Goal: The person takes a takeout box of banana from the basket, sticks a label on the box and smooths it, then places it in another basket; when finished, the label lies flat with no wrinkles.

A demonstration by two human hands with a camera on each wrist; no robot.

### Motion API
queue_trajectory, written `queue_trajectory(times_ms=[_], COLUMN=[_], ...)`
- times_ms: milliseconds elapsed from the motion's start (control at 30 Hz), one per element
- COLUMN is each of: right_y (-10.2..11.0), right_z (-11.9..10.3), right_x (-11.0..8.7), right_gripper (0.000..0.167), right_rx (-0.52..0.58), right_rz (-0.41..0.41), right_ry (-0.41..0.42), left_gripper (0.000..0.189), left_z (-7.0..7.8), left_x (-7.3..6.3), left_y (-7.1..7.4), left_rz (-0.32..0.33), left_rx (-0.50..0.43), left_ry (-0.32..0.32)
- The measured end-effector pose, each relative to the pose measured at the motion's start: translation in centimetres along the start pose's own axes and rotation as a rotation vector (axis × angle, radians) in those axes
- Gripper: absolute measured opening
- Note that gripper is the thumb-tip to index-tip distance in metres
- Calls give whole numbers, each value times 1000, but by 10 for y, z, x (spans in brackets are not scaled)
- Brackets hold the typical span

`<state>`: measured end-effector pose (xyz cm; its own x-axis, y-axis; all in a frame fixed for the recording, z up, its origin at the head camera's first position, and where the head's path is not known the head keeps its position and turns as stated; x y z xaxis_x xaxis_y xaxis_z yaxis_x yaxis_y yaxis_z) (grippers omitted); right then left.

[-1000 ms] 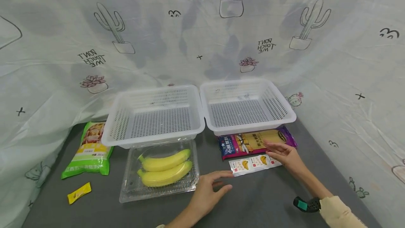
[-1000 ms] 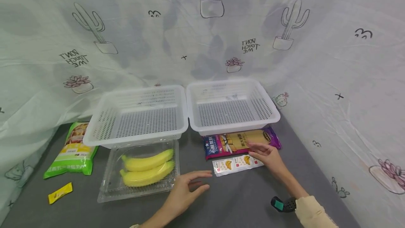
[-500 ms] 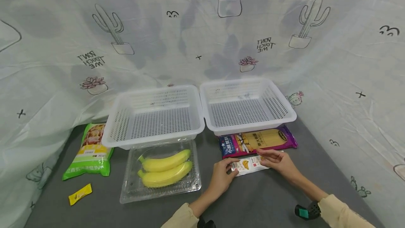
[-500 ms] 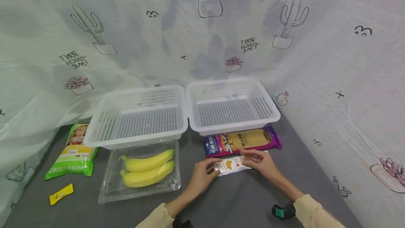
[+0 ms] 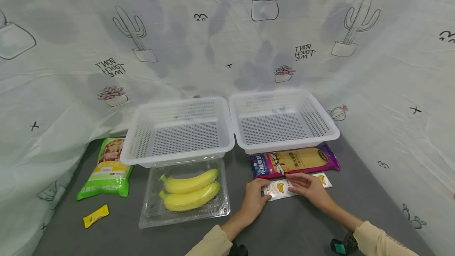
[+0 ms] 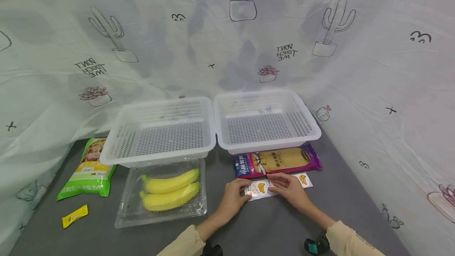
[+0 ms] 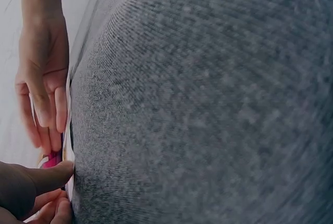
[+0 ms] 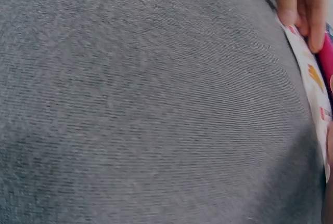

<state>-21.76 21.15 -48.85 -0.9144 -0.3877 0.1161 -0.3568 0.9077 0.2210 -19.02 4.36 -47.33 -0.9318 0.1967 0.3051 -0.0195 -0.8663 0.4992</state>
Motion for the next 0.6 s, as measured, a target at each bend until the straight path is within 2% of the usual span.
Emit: queue_trajectory(times_ms=[100, 300, 400, 500, 600], right_y=[-3, -6, -8, -11, -14], right_z=[0, -2, -6, -10, -14], right_x=[-2, -5, -6, -7, -7], right_gripper=[40, 43, 44, 44, 43], right_rx=[-66, -338, -447, -494, -483], right_rz=[19, 110, 153, 171, 176], right_ry=[4, 2, 30, 61, 78], left_gripper=[35, 35, 36, 36, 35], left_z=[0, 0, 0, 0, 0], left_x=[0, -1, -1, -1, 0], left_y=[-1, 0, 0, 0, 0], left_rz=[1, 7, 7, 7, 10], left_rx=[-10, -33, -24, -25, -32], left_ry=[9, 15, 9, 9, 9])
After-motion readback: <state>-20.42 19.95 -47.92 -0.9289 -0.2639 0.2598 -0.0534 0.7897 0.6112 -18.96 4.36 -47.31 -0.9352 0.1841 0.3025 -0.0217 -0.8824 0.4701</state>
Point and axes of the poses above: each hand's wrist, its own x-axis towards the middle knuckle, its own y-axis out of the back of the hand, z = x × y, the point moved 9 cm from there along x, towards the middle knuckle, and after that the axes turned 3 degrees about -x, right-handed, at the moved point
